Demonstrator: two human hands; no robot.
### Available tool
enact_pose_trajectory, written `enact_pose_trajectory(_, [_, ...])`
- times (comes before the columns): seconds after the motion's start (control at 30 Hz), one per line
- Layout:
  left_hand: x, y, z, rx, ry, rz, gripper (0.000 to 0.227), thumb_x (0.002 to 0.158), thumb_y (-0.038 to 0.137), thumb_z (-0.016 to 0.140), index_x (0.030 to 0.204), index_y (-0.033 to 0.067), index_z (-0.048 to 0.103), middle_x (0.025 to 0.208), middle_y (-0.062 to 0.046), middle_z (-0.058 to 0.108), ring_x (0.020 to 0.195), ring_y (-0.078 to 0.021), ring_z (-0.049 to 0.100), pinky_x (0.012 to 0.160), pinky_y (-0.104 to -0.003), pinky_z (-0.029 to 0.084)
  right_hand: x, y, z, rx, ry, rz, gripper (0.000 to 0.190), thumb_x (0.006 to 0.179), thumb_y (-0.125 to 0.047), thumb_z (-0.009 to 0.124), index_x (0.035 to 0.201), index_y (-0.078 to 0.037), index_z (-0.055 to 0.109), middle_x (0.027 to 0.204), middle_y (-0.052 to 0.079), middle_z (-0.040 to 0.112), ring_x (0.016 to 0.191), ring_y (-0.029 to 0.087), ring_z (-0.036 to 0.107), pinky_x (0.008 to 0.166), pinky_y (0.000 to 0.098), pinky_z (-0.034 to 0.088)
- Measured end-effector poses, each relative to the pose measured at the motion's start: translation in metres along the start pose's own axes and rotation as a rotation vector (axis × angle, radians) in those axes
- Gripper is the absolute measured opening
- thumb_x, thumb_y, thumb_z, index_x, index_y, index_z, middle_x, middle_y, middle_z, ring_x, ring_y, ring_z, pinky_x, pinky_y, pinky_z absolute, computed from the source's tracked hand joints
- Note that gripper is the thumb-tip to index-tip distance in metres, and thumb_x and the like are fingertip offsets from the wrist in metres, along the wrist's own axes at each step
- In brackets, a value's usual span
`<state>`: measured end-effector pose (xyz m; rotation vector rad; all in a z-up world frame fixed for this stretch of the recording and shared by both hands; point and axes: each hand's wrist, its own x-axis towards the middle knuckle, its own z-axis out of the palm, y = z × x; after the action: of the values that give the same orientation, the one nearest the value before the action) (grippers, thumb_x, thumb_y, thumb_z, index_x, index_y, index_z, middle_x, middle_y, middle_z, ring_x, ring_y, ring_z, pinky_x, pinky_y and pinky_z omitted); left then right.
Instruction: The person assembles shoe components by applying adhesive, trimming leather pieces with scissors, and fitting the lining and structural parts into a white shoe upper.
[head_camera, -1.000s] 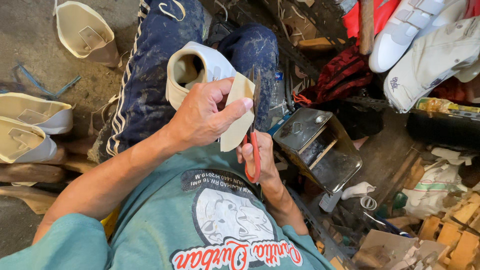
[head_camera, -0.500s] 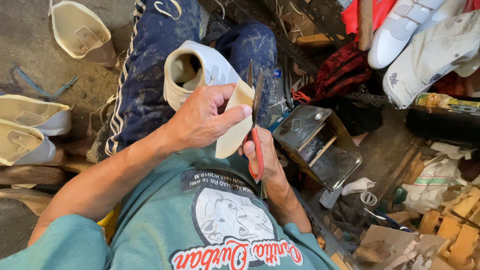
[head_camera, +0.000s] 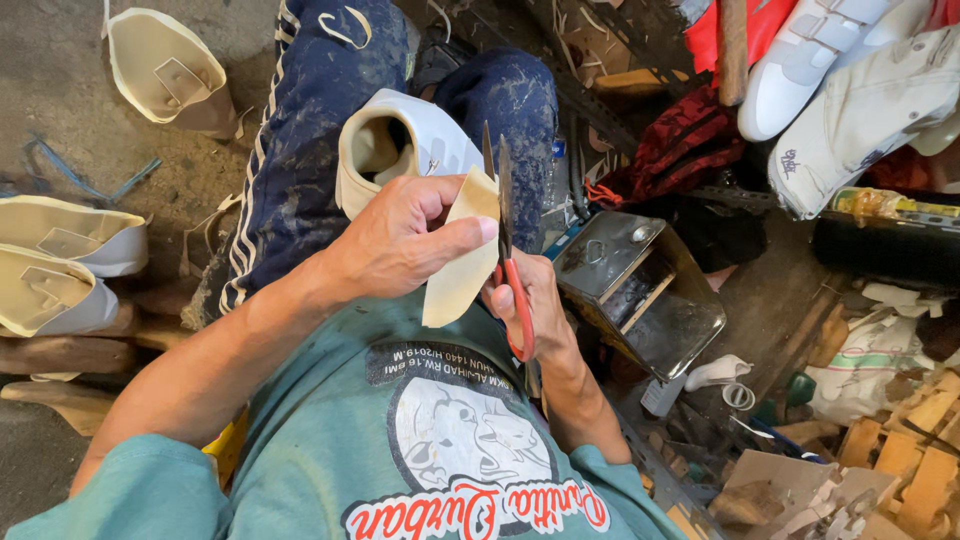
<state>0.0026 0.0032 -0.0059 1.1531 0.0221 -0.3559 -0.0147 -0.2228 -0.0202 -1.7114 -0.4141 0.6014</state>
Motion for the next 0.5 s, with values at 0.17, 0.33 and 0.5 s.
enact_pose_trajectory(0.17, [-0.003, 0.02, 0.001, -0.08, -0.052, -0.029, 0.021, 0.091, 0.015, 0.068, 0.071, 0.0108, 0.063, 0.057, 0.0, 0.063, 0.056, -0.0044, 0.055, 0.052, -0.02, 0.05, -0.003, 0.002, 0.001, 0.039, 0.009, 0.01, 0.055, 0.097, -0.057, 0.057, 0.069, -0.01, 0.06, 0.049, 0.0, 0.048, 0.042, 0.01, 0.053, 0.047, 0.0213, 0.044])
enact_pose_trajectory(0.33, [-0.009, 0.053, 0.002, -0.079, -0.066, -0.077, 0.021, 0.089, 0.016, 0.069, 0.069, 0.011, 0.063, 0.053, -0.001, 0.06, 0.054, -0.0051, 0.053, 0.05, -0.02, 0.048, 0.001, -0.007, -0.004, 0.024, -0.009, -0.001, 0.052, 0.098, -0.05, 0.059, 0.075, -0.005, 0.068, 0.045, -0.003, 0.05, 0.04, 0.007, 0.052, 0.044, 0.0199, 0.043])
enact_pose_trajectory(0.5, [-0.009, 0.009, -0.023, -0.046, -0.028, -0.08, 0.024, 0.092, 0.018, 0.069, 0.07, 0.0117, 0.062, 0.055, 0.0, 0.06, 0.055, -0.0049, 0.053, 0.052, -0.02, 0.047, 0.054, -0.029, -0.064, -0.329, 0.111, 0.056, 0.043, 0.097, -0.049, 0.067, 0.086, -0.008, 0.072, 0.053, 0.004, 0.056, 0.051, 0.012, 0.056, 0.051, 0.0262, 0.045])
